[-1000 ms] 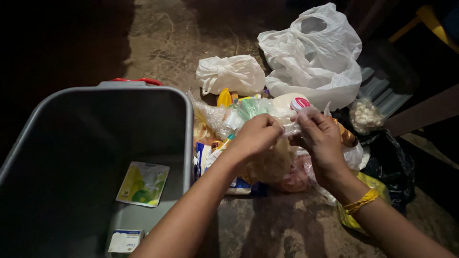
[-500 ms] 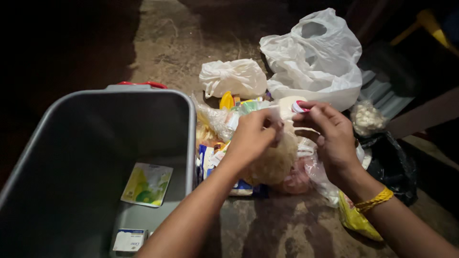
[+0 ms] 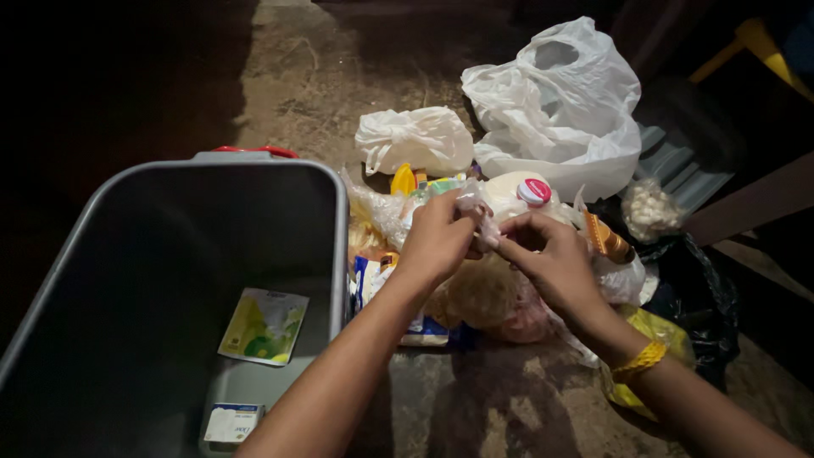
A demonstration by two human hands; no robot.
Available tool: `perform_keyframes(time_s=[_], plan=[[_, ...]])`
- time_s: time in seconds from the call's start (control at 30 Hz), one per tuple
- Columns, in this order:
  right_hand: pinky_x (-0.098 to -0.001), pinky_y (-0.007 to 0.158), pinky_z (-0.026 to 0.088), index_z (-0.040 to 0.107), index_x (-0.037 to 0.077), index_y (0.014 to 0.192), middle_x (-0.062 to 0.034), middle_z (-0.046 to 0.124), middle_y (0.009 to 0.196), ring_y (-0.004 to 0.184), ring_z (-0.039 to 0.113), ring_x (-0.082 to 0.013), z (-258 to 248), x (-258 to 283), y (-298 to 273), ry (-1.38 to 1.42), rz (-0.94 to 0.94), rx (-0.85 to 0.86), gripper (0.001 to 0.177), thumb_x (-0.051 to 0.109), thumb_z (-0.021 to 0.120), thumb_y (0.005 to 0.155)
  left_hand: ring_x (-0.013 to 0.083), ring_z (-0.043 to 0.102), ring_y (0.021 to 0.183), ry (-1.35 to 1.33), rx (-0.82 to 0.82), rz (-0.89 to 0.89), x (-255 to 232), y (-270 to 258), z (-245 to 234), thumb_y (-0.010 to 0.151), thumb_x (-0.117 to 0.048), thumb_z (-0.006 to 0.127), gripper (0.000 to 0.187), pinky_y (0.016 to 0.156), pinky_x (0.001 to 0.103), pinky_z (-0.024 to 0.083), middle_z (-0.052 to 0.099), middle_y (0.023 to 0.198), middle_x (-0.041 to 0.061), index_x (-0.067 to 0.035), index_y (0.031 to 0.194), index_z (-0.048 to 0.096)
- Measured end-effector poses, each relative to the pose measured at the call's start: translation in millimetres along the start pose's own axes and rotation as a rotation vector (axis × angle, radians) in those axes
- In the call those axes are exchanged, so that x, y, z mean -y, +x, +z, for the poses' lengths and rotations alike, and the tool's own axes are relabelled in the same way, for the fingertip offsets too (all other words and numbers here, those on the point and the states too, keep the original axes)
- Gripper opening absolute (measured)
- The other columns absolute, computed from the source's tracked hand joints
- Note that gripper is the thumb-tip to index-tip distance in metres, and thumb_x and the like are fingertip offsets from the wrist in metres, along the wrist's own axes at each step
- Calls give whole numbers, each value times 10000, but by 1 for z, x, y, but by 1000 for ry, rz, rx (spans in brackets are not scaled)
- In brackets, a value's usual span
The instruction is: The person unloads groceries from plastic bags onto a tiled floor and places selected items into a gray plastic bin. They handle small boxes, packaged food, and a wooden hairbrush, moving them from the bags into the bin.
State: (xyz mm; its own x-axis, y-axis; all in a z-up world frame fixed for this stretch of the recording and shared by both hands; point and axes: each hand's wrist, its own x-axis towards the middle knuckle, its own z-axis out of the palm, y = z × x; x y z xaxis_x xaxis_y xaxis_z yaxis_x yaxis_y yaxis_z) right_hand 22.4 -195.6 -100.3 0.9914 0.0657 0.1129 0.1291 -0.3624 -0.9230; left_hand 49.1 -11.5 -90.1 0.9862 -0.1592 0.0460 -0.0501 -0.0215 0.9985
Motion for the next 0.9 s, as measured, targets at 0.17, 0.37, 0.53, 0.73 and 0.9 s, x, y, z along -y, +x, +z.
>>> perform_keyframes(time_s=[0.17, 0.37, 0.53, 0.73, 0.9], plan=[[-235, 704, 540, 735, 3, 1027, -27, 742, 905, 805, 675, -73, -7, 4, -2, -112, -175, -37, 152, 83, 738, 897, 183, 727, 728, -163, 121, 7, 11, 8, -3, 861, -18, 565, 247, 667, 307, 589, 772, 846, 145, 34, 943, 792], [-286, 747, 569, 703, -11, 1002, -77, 733, 956, 847, 716, -152, -11, 16, -21, -335, -371, -171, 107, 50, 704, 914, 177, 752, 820, -354, 244, -196, 25, 20, -3, 864, -16, 565, 222, 734, 311, 641, 764, 940, 106, 5, 984, 750], [-322, 732, 548, 669, -12, 1039, -111, 696, 987, 835, 707, -200, -13, 14, -25, -439, -435, -226, 151, 10, 678, 890, 233, 745, 817, -476, 263, -217, 27, 24, 4, 835, 11, 661, 196, 721, 358, 682, 710, 955, 162, 0, 1030, 669], [-316, 757, 574, 662, -6, 1052, -104, 685, 999, 878, 706, -188, -9, 6, -26, -348, -431, -257, 140, 9, 682, 914, 129, 732, 670, -36, 253, -90, 18, 2, 2, 749, -74, 790, 221, 592, 274, 585, 768, 784, 78, 1, 946, 723], [-299, 797, 601, 646, -5, 1056, -87, 676, 1017, 910, 700, -162, -9, 11, -28, -288, -468, -221, 164, 7, 686, 897, 112, 708, 617, 136, 194, 60, 3, 0, 7, 763, -98, 776, 152, 574, 287, 566, 747, 710, 71, 8, 860, 729]])
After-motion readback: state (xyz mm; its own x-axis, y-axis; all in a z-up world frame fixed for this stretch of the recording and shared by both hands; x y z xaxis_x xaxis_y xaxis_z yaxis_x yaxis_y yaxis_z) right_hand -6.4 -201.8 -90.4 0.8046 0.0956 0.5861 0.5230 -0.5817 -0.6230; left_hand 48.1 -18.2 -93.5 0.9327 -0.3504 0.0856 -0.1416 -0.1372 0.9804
